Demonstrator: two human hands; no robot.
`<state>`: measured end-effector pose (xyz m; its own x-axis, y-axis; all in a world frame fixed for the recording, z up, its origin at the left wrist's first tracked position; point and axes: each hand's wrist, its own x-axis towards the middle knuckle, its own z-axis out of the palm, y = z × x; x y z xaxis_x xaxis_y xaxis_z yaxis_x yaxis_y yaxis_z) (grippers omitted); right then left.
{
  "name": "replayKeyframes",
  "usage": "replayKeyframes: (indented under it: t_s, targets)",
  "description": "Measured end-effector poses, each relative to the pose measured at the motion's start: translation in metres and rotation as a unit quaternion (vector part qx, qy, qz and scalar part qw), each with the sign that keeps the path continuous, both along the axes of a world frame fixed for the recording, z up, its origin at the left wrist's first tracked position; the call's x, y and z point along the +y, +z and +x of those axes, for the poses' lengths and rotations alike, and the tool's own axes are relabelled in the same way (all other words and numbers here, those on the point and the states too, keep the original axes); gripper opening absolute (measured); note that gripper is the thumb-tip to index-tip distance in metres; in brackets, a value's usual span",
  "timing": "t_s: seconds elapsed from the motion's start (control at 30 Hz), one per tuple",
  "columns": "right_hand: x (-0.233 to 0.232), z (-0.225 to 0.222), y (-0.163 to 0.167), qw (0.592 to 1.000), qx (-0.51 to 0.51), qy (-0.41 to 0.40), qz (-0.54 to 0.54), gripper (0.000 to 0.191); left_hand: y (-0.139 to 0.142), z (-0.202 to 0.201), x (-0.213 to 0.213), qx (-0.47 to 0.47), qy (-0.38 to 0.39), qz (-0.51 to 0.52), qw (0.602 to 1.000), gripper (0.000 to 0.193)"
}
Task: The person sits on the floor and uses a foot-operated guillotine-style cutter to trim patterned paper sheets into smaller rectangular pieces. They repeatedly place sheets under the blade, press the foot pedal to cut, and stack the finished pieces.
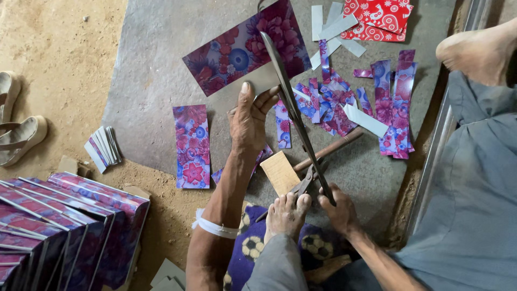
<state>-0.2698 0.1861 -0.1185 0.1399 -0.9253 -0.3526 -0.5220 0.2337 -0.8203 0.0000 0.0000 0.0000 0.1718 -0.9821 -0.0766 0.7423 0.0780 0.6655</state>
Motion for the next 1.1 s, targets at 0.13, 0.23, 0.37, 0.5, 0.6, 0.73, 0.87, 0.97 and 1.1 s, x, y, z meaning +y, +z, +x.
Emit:
replayKeyframes:
  t_s: [0.13, 0.23, 0.37, 0.5, 0.6, 0.73, 0.87, 0.97, 1.1]
  targets:
    - [-0.002, 0.008, -0.012, 0.999, 0.013, -0.031, -0.012, 0.024, 0.005, 0.002, -0.001, 0.005, -0.006, -0.006, 1.0, 0.042]
    - [-0.005, 0.013, -0.01, 0.994, 0.107, 0.007, -0.031, 0.026, 0.01, 0.001, -0.001, -0.004, -0.001, -0.001, 1.0, 0.042]
    - [-0.012, 0.01, 0.011, 0.993, 0.106, 0.053, 0.016, 0.025, 0.012, 0.002, 0.001, -0.012, 0.005, -0.001, 1.0, 0.043]
    - [-0.003, 0.003, 0.047, 0.994, -0.007, 0.059, -0.091, 0.044, 0.003, -0.004, 0.022, -0.02, 0.016, 0.038, 0.999, 0.042]
    - [-0.006, 0.006, 0.051, 0.997, -0.046, 0.04, -0.055, 0.046, -0.008, -0.017, 0.038, 0.016, 0.019, 0.043, 0.999, 0.039]
    - [0.002, 0.011, 0.024, 0.999, -0.021, -0.027, 0.015, 0.031, -0.018, -0.014, 0.047, 0.024, 0.009, 0.043, 0.999, 0.037]
    - [0.001, 0.03, -0.008, 0.992, 0.125, -0.027, -0.012, 0.035, -0.014, -0.016, 0.048, 0.026, 0.008, 0.044, 0.999, 0.037]
    - [-0.008, 0.032, -0.006, 0.991, 0.116, 0.001, -0.073, 0.036, -0.012, -0.009, 0.048, 0.012, 0.006, 0.038, 0.999, 0.037]
    - [0.011, 0.015, 0.044, 0.974, 0.046, 0.04, -0.217, 0.036, -0.005, 0.007, 0.104, 0.002, -0.006, 0.051, 0.999, 0.031]
